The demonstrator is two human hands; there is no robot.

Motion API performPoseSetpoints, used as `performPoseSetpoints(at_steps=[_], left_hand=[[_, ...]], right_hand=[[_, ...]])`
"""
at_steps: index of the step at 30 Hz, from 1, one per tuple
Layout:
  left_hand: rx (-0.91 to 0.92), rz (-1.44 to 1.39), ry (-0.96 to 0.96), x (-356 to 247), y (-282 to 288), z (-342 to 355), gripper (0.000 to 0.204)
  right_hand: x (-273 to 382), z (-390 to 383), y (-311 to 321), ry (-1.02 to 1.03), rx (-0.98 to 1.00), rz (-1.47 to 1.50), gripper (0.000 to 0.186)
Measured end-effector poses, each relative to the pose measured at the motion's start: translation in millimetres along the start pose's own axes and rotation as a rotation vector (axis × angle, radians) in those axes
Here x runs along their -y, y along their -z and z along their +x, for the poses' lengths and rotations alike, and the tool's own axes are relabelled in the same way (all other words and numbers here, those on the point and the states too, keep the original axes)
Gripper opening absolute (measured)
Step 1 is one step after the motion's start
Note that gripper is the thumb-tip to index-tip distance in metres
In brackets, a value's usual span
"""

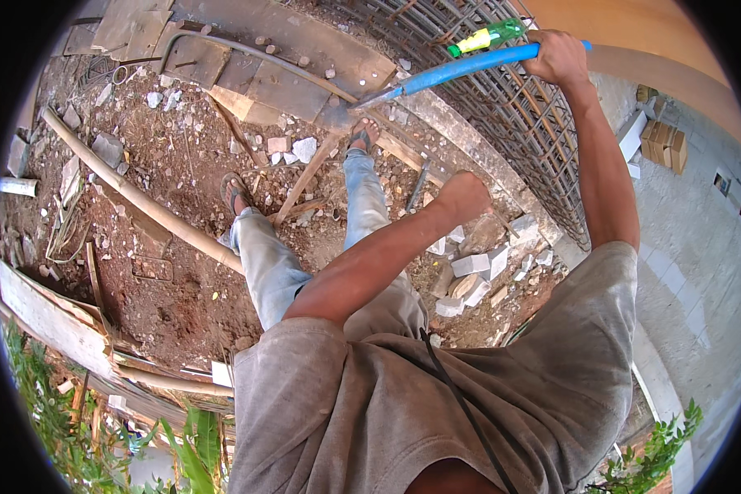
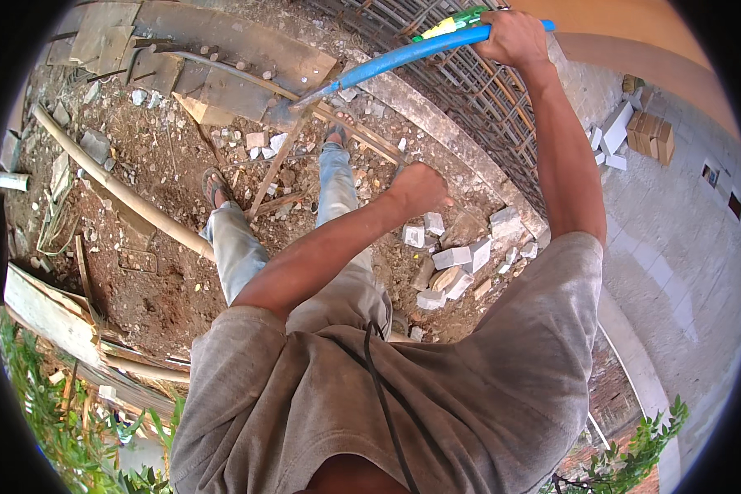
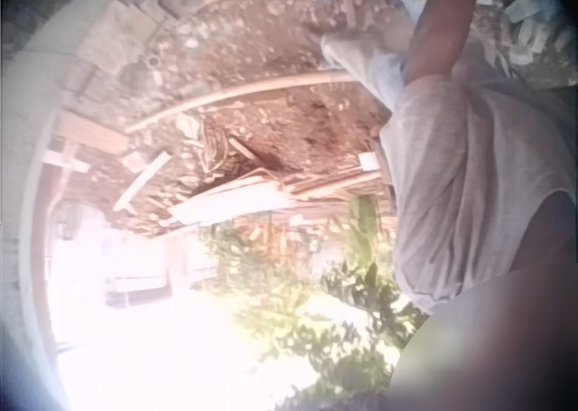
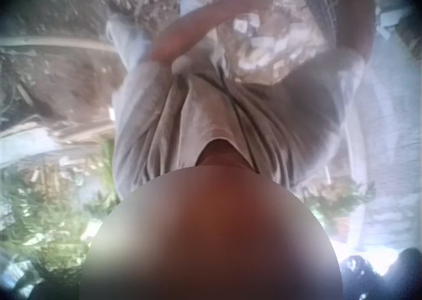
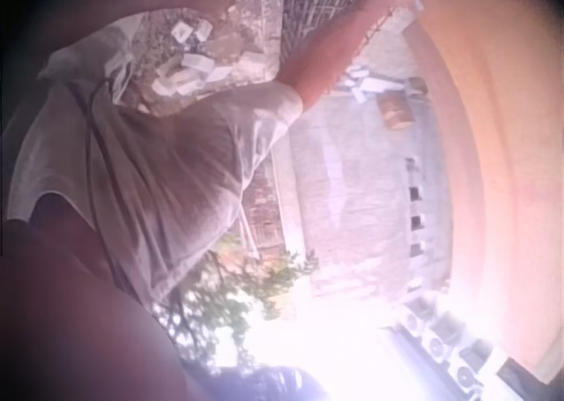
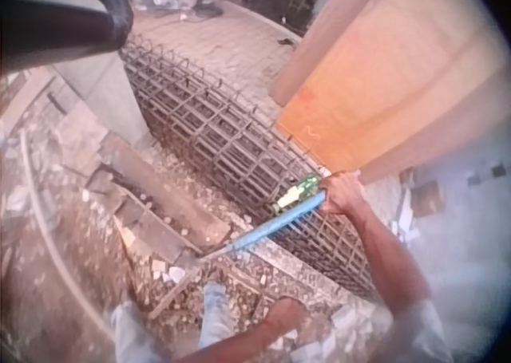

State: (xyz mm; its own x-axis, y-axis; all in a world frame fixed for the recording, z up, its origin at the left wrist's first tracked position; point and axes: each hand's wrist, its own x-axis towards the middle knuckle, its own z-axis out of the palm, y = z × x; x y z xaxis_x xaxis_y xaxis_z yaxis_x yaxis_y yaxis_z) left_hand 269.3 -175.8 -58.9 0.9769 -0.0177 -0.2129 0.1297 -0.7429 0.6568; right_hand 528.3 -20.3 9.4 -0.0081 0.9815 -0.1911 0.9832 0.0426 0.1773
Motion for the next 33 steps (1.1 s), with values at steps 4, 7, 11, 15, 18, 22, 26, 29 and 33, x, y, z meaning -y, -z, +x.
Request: performPoseSetpoints(at_steps=[4,7,11,15,18,22,26,29,33], left_hand=[[-0.074,0.034,-0.023,0.8,-6.5,-4.3,0.048],[-0.102,0.055,-0.054,1.9,-10.8,-7.8,0.046],[-0.103,0.087,-0.091,2.8,-13.7,-13.6,0.044],[-0.15,0.075,-0.164,5.3,-16.3,-20.8,0.043],[-0.146,0.107,-0.198,6.1,-19.1,-24.8,0.043],[-0.141,0.132,-0.267,8.5,-22.8,-36.0,0.043],[0.048,0.209,-0.366,13.9,-29.0,-64.2,0.041],[-0.045,0.22,-0.445,17.7,-33.3,-78.6,0.035],[-0.008,0.172,-0.46,21.6,-38.0,-94.6,0.028]], right_hand=[[4.0,-7.7,-3.7,-0.037,-0.045,0.025,0.018],[2.4,-10.5,-8.9,-0.035,-0.102,-0.002,0.023],[4.3,-17.0,-9.4,-0.074,-0.176,-0.02,0.019],[14.2,-29.4,-1.1,-0.134,-0.161,-0.015,0.018],[19.1,-38.2,4.5,-0.213,-0.141,-0.043,0.017],[23.0,-49.8,0.9,-0.223,-0.124,-0.057,0.016],[39.3,-83.6,-14.4,-0.231,-0.177,0.05,0.017],[41.5,-104.1,-14.7,-0.305,-0.133,0.034,0.018],[54.9,-121.2,-17.5,-0.368,-0.169,0.123,0.017]])
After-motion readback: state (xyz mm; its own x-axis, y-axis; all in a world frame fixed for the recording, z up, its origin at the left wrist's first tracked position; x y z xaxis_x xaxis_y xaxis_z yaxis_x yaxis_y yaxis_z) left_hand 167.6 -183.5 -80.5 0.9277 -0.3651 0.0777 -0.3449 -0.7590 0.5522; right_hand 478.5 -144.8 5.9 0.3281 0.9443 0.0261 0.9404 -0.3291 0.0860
